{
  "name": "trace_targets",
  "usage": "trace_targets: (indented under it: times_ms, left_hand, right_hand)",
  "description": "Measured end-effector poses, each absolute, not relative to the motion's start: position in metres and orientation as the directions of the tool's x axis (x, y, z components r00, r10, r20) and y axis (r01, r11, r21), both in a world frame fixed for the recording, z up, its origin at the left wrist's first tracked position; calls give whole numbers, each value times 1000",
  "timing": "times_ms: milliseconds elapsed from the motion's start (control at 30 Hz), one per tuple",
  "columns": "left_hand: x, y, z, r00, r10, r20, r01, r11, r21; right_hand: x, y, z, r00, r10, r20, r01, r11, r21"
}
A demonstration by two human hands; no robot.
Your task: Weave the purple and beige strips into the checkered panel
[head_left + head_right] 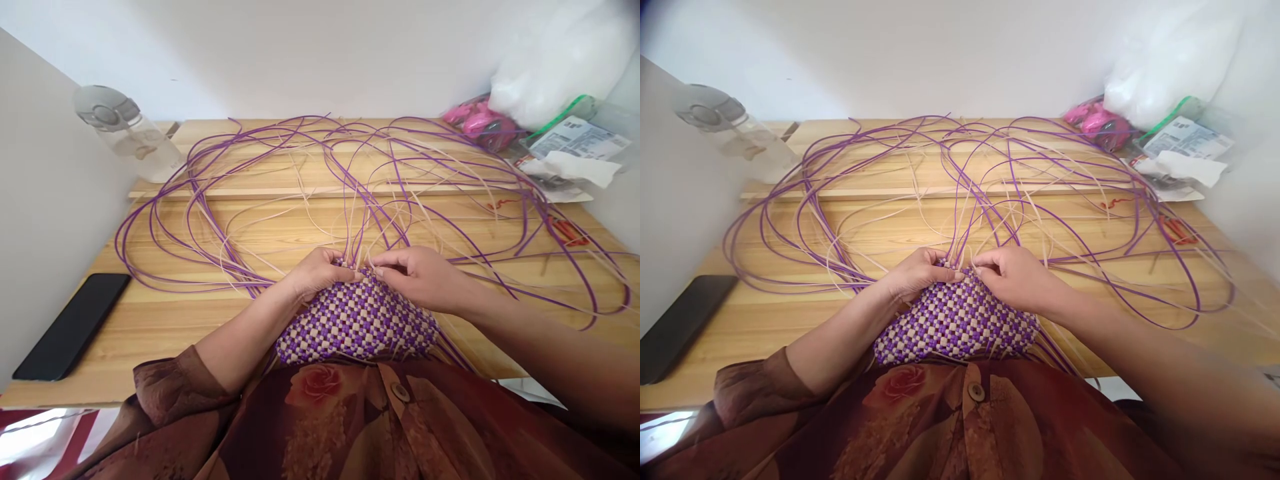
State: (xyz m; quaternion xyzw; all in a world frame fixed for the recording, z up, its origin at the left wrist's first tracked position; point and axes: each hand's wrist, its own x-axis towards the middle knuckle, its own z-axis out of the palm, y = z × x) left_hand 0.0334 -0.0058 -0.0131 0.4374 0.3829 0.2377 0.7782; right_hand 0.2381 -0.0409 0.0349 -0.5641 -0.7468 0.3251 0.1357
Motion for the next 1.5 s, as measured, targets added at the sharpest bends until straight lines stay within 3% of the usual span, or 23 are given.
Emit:
trace_targets:
  times_ms: [100,167,267,467,633,833,1000,1267,1367,1500]
  left_hand:
    - [33,-6,-13,604,716,-350,-42,467,883]
    - [33,-5,-13,605,722,-334,-53,455,889]
    - [33,-5,-14,605,719,-342,-64,473,879]
    - [37,-8,-15,564,754,-336,-69,448,891]
    - [39,-10,-15,580,749,-321,-61,433,899]
    - [39,-11,-14,585,749,-309,-61,421,905]
    - [40,-12,-16,502,805,-317,20,356,934]
    - [39,-14,-13,514,773,-371,16,423,906]
    - [38,-13,-13,529,765,-367,-22,445,895]
    - [39,-12,-17,523,781,-341,-30,416,909]
  right_hand:
    - [229,-36,42,-247,873,-422,621,-192,-760]
    - [223,-34,45,-202,816,-542,495,-392,-776]
    - [215,-35,47,-172,777,-606,370,-519,-771]
    - [209,-37,48,-298,734,-610,343,-514,-786]
    - [207,-35,47,-280,732,-621,449,-472,-759]
    - [206,-38,44,-323,749,-578,432,-427,-795]
    - [211,-36,46,-327,722,-610,565,-369,-738]
    - [229,-21,34,-279,901,-333,508,-156,-847]
    - [232,-18,23,-254,895,-368,483,-212,-850]
    - [231,-13,15,-243,845,-476,241,-423,-874]
